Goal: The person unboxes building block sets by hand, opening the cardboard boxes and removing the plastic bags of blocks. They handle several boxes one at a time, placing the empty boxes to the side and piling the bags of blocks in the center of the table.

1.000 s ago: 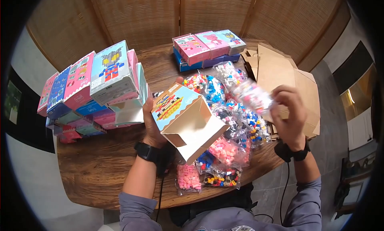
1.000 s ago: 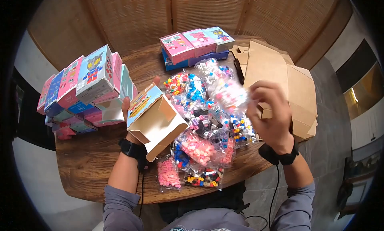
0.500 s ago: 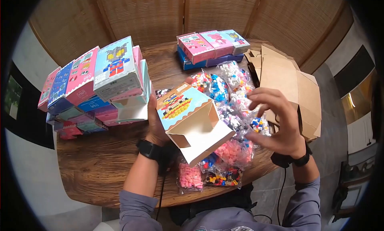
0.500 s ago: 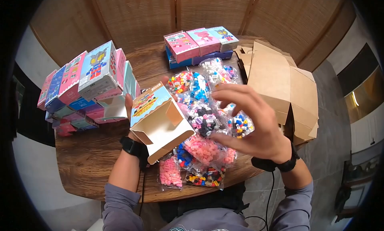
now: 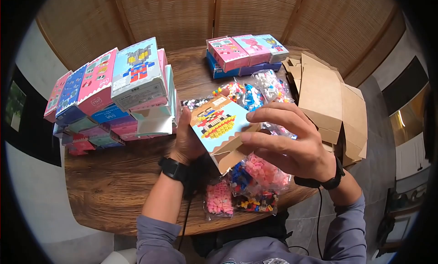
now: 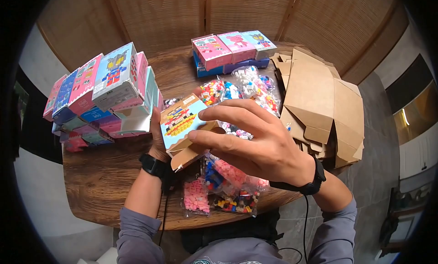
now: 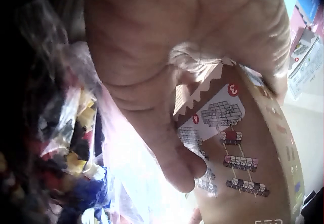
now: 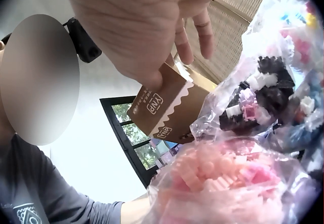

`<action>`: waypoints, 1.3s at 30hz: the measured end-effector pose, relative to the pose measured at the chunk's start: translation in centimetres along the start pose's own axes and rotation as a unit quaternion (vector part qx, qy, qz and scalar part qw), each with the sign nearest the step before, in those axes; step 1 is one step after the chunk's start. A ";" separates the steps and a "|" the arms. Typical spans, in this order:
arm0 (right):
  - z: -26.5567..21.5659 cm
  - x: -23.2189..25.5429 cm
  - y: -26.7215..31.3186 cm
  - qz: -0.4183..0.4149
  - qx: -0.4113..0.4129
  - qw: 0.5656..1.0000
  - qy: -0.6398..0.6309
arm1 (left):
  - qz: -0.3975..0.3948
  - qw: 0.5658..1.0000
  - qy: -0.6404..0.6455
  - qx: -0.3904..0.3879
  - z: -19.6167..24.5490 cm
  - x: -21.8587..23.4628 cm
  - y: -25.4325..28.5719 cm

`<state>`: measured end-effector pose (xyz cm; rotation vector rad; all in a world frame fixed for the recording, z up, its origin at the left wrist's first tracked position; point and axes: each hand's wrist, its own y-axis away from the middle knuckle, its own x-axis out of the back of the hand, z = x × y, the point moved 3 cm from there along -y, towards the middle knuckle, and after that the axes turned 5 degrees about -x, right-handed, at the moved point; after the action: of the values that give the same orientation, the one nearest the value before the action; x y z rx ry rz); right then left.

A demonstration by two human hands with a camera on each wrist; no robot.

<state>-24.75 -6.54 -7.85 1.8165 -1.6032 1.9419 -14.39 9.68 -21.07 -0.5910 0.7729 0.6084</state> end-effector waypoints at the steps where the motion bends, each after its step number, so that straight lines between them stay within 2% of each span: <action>1: 0.1 -0.2 0.0 0.002 0.006 1.000 0.004 | -0.001 1.000 0.003 0.003 -0.1 -0.2 0.0; 14: 0.5 -0.6 -0.3 0.003 -0.049 0.998 -0.027 | -0.013 1.000 0.004 0.008 -0.4 0.2 -0.1; 17: 0.3 -0.7 -0.4 -0.029 -0.117 0.991 -0.056 | 0.027 0.999 0.015 0.027 -0.6 0.9 0.3; 19: 0.2 -1.0 -0.5 -0.033 -0.159 0.978 -0.133 | 0.037 0.999 0.017 0.026 -0.6 1.2 0.4; 21: 0.2 -1.1 -0.6 -0.033 -0.159 0.977 -0.138 | 0.021 0.999 0.014 0.023 -0.2 0.6 0.6; 22: 0.1 -1.0 -0.7 -0.032 -0.182 0.972 -0.148 | 0.058 0.996 -0.070 0.010 0.1 -1.0 0.1; 24: 0.0 -0.8 -0.7 -0.034 -0.230 0.958 -0.166 | 0.039 0.997 -0.059 0.017 -0.1 -0.6 0.1; 27: 1.1 -0.7 -0.5 -0.035 -0.258 0.957 -0.132 | 0.019 0.998 -0.058 0.018 -0.3 -0.3 0.0; 29: 1.3 -0.6 -0.4 -0.064 -0.344 0.921 -0.172 | 0.021 0.998 -0.052 0.013 -0.5 0.0 -0.2; 31: 1.4 -0.6 -0.2 -0.114 -0.438 0.862 -0.227 | -0.008 1.000 -0.018 0.024 -0.8 0.5 -0.2; 32: 1.7 -0.8 0.0 -0.118 -0.432 0.868 -0.217 | -0.027 0.999 0.009 0.026 -0.8 0.7 -0.1; 34: 1.5 -0.9 -0.3 -0.118 -0.450 0.844 -0.269 | -0.048 0.998 0.039 0.029 -0.7 0.9 0.0; 39: 1.9 -1.2 -0.7 -0.128 -0.478 0.791 -0.361 | -0.037 0.999 -0.004 -0.001 -0.2 0.9 0.2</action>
<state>-22.60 -6.86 -8.73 2.0982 -1.7981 0.0964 -14.13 9.94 -21.98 -0.6150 0.7402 0.5437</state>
